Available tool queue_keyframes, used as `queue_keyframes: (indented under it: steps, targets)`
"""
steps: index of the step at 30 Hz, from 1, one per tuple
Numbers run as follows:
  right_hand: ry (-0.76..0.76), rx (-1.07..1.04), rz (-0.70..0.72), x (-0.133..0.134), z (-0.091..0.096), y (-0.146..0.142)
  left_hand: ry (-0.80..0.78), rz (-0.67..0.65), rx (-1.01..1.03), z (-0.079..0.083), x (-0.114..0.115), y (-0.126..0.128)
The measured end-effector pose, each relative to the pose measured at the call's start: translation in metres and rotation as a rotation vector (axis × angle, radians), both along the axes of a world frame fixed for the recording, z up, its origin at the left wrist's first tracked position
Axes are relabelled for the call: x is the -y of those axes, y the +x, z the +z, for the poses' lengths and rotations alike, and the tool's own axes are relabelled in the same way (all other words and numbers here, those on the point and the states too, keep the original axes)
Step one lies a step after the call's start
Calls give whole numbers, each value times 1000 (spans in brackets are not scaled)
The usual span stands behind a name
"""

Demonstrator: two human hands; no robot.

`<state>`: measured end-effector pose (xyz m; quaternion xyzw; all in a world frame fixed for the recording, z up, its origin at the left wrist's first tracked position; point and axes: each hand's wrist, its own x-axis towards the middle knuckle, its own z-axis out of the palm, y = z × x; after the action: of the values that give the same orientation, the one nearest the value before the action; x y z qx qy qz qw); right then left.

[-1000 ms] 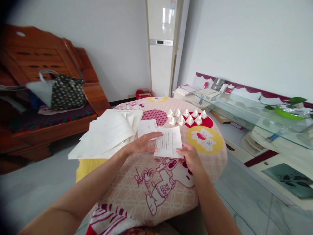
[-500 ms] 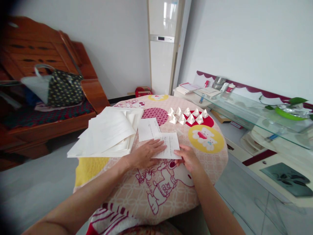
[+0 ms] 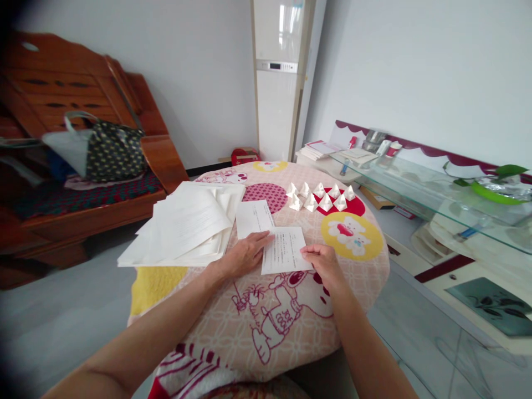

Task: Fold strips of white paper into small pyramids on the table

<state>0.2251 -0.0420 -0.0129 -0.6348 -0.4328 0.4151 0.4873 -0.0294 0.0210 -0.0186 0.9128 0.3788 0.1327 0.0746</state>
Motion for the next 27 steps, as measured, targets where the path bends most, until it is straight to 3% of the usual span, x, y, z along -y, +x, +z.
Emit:
queue_keyframes:
  steps: [8, 12, 17, 22, 27]
  targets:
    - [-22, -223, -28, 7, -3, 3, 36, 96, -53, -6, -23, 1]
    - [-19, -300, -21, 7, -4, 1, 71, 170, -56, -2, -27, 1]
    - [-32, -318, -10, 8, -5, 2, 206, 198, 81, 15, -24, -7]
    - [-28, -337, -16, 8, -3, 0, 119, 433, -9, 21, -17, -20]
    - [-36, -336, 0, 9, -4, 0, 43, 490, -115, 29, -2, -23]
